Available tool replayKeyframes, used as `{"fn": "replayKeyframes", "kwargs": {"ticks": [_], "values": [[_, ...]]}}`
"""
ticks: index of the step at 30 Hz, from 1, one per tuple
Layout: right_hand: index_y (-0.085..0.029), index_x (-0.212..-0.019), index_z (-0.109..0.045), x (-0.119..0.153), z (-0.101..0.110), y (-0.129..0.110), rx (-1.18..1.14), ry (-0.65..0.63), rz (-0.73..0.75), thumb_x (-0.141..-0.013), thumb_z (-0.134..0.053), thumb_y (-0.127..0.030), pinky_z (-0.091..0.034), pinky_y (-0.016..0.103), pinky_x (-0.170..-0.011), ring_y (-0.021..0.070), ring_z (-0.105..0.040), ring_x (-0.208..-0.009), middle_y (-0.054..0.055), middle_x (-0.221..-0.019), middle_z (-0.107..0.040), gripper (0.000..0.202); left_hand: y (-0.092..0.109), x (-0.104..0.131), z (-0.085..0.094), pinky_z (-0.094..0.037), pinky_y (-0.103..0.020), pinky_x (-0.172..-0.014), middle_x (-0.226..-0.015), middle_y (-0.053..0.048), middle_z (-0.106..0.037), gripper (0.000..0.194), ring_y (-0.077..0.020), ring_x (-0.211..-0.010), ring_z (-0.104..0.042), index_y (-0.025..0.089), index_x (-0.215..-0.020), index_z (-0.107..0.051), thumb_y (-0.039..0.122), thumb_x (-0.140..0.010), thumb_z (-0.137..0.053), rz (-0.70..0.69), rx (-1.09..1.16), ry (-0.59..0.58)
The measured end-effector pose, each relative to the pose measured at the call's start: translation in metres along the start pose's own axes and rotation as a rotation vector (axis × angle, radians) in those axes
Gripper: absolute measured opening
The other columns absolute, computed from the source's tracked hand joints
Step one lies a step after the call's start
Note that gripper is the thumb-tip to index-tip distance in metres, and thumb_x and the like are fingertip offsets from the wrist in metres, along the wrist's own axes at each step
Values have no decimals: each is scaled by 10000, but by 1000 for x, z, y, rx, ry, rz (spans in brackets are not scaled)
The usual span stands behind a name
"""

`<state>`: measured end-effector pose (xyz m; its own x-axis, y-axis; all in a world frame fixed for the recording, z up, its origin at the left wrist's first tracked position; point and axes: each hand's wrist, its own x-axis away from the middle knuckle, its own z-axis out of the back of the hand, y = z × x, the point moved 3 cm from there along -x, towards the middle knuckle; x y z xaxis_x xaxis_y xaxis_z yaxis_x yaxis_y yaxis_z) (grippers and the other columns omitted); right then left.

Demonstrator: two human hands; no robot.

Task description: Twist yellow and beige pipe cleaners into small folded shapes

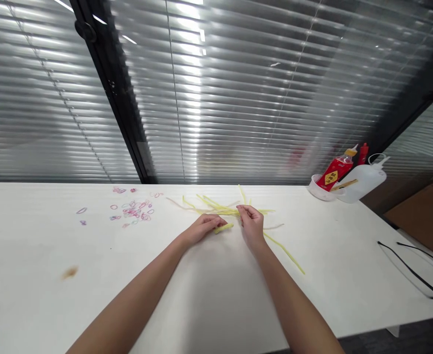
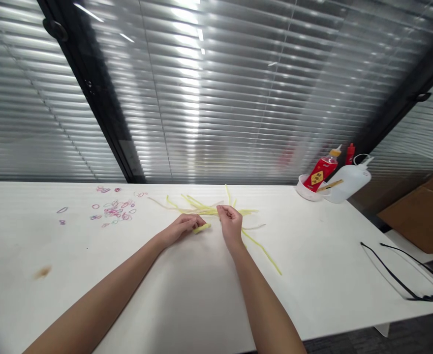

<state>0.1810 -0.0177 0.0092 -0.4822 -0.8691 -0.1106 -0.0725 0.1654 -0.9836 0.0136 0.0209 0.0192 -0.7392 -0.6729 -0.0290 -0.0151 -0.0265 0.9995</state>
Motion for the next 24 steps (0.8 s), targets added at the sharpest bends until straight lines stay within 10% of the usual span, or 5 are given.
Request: {"fn": "replayKeyframes", "kwargs": {"ticks": [10,24], "values": [[-280,-948,-644,3,11,-6,1137,-23,245,-772,-519,-289,-278,239,-567,138,-518,-725,-13,-819,-608,216,-24,-12,16,-407,-246,-665,-683,-53,-594,362,-129,-655,-538,100,-937,-627,385,-716,-644,47,128,433],[-252,-937,-653,8,10,-17,917,131,359,-821,-503,-345,-356,240,-616,106,-512,-622,-21,-809,-640,211,-15,-9,12,-466,-269,-691,-886,-91,-610,455,-154,-746,-611,111,-1041,-577,338,-659,-674,72,170,545]]}}
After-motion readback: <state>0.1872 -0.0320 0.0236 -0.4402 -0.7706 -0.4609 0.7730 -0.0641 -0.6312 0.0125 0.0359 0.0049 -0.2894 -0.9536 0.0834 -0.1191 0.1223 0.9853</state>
